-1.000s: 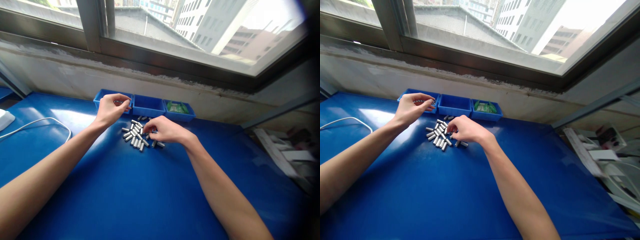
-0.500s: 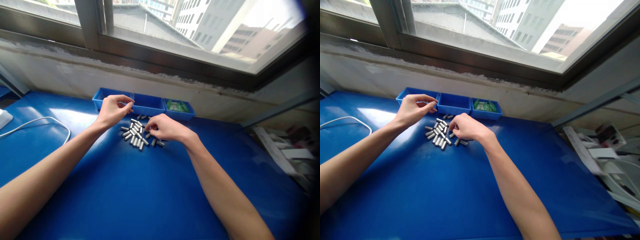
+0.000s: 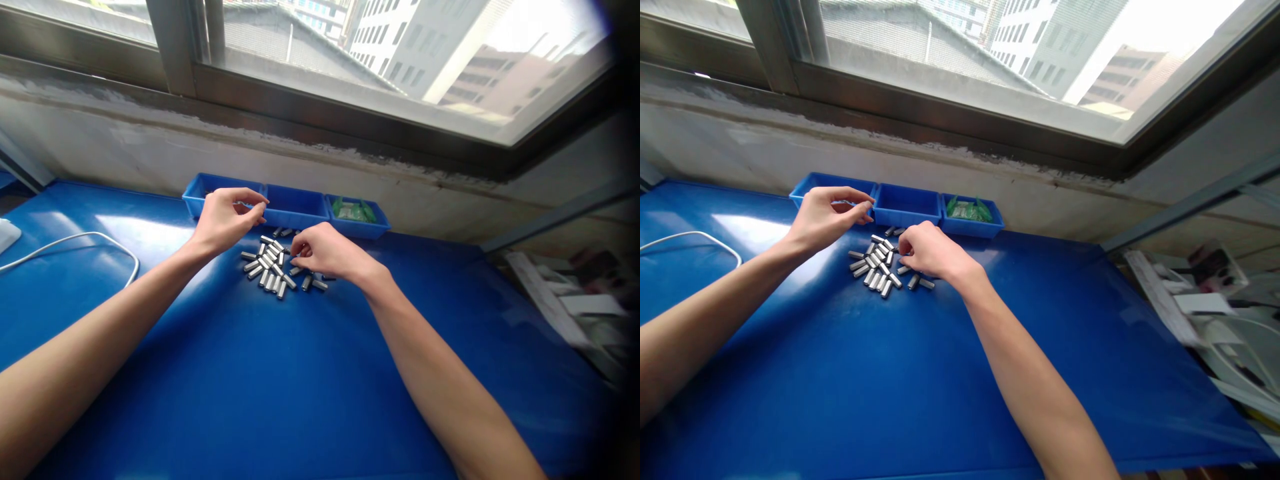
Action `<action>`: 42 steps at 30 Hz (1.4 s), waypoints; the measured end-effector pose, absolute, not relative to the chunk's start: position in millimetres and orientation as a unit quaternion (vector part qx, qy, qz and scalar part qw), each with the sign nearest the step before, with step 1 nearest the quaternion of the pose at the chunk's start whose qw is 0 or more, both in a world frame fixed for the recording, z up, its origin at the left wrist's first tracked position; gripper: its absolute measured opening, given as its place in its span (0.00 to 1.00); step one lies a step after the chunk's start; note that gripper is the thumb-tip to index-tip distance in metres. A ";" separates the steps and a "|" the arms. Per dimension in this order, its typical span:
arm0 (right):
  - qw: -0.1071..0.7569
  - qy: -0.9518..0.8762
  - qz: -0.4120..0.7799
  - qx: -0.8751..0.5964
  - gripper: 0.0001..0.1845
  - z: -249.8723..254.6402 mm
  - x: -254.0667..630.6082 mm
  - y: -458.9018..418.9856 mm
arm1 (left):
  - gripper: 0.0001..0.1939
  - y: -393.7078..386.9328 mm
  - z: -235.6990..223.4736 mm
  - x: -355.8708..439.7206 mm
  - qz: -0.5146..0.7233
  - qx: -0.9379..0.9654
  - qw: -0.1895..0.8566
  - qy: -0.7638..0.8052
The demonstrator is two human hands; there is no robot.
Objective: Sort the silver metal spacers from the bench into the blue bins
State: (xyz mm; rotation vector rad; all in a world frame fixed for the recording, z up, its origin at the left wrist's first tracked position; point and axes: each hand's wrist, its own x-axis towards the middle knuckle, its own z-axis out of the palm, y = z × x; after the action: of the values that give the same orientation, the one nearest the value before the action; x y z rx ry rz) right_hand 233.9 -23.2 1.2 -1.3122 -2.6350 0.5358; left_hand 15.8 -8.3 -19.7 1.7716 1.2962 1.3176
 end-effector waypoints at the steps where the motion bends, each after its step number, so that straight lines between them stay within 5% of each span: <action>1: 0.083 -0.878 0.176 -0.437 0.07 1.1 233.4 -23.4 | 0.14 -8.4 -19.8 16.0 0.492 0.663 0.287 0.486; 12: 0.205 -0.849 0.238 -0.425 0.11 2.6 232.2 -22.0 | 0.14 -12.2 -20.2 17.5 0.441 0.717 0.302 0.447; 30: 0.040 -0.884 0.225 -0.408 0.12 24.5 248.0 -27.7 | 0.14 -14.6 -20.0 17.1 0.350 0.791 0.272 0.422; 42: 0.119 -0.878 0.124 -0.447 0.11 -10.4 230.7 -23.2 | 0.15 -15.3 -17.8 15.6 0.336 0.794 0.267 0.430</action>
State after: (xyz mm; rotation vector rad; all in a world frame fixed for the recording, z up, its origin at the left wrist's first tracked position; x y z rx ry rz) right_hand 230.7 -23.2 -10.4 -1.3077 -2.5676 0.3616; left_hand 15.6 -15.3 -17.8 2.1436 1.1603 0.9079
